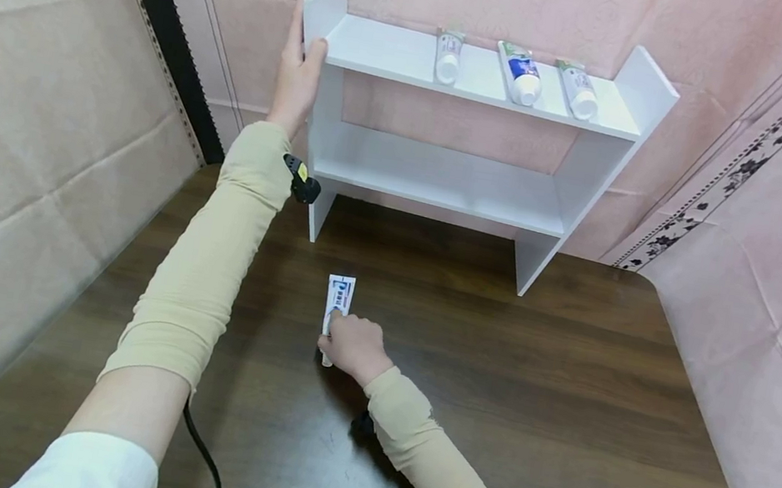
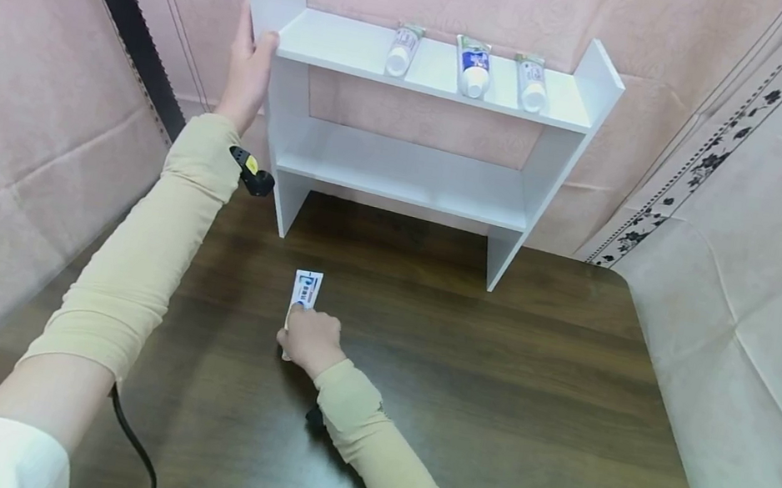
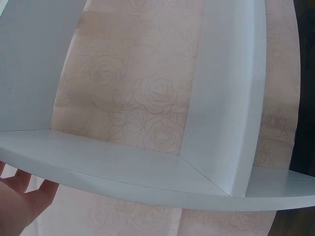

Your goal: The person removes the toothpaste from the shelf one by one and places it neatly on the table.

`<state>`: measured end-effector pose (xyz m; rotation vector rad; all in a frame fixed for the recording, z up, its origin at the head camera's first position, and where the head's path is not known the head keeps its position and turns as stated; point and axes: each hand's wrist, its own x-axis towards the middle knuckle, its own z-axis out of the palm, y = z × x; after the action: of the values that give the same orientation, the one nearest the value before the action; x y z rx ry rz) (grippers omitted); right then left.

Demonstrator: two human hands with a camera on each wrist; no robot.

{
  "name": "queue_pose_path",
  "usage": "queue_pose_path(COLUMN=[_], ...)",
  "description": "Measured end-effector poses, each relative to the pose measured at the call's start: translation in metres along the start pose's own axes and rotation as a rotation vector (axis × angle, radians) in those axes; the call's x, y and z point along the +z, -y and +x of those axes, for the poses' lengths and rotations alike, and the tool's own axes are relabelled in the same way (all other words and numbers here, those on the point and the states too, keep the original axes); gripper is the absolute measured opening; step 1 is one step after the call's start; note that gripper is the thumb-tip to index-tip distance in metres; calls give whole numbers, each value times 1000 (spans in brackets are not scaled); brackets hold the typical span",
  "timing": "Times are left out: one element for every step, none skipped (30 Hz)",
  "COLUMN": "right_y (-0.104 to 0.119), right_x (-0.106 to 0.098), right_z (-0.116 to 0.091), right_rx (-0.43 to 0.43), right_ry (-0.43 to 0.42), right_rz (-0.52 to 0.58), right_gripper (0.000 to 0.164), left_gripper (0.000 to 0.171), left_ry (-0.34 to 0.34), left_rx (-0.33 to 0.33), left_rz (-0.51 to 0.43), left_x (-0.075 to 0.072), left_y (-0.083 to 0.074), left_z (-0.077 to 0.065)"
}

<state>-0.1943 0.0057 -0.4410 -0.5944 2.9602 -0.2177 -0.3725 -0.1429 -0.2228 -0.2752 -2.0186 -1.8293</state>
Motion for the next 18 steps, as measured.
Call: queue_pose_path(right_y=[-3, -6, -9, -13, -16, -20, -24, -28, -31, -35, -38, -41, -43, -45, -47, -48, -49, -50], right_x=[-4, -8, -12, -16, -20, -25, -30, -36, -42, -50, -59, -69, -80, -91, -102, -114, -125, -136], right_z=[1, 2, 4, 6, 8, 11, 13, 15, 17, 19, 21, 22, 23, 24, 25, 25, 26, 28], right_rx=[-1, 0, 6, 11, 22, 25, 26, 26, 27, 19, 14, 11, 6, -2, -13, -27, -37, -48], right_ry=[10, 20, 28, 31, 38, 27, 7, -18, -53, -91, -128, -162, -195, -228, -266, -303, -341, -377], right_rz=[24, 45, 68, 79, 92, 99, 99, 95, 89, 81, 81, 79, 77, 79, 78, 79, 81, 82], right_gripper=[27, 30, 34, 39, 45, 49, 51, 52, 53, 55, 55, 56, 57, 57, 57, 58, 58, 58], left_gripper=[62, 62, 62, 62, 62, 62, 62, 62, 62, 62, 62, 62, 62, 62, 62, 62, 62, 62], left_ry=[-1, -3, -3, -4, -5, -7, -7, -9, -9, -10, -10, -10, -10, -10, -9, -10, -10, -12], left_rx=[-2, -2, -5, -6, -9, -9, -10, -10, -9, -9, -8, -7, -6, -4, -4, -5, -4, -5], left_rz=[-2, -4, -4, -3, -5, -4, -3, -3, -3, -1, -1, 0, 0, 2, 2, 2, 0, 0], left_x=[0, 0, 0, 0, 0, -1, 0, 0, 0, 0, 0, 0, 0, 0, 0, 0, 0, 0], left_y=[0, 0, 0, 0, 0, 0, 0, 0, 0, -1, -1, -2, -2, -3, -3, -3, -3, -2], left_z=[0, 0, 0, 0, 1, 1, 1, 1, 1, 1, 0, 0, -1, -1, -2, -2, -2, -1])
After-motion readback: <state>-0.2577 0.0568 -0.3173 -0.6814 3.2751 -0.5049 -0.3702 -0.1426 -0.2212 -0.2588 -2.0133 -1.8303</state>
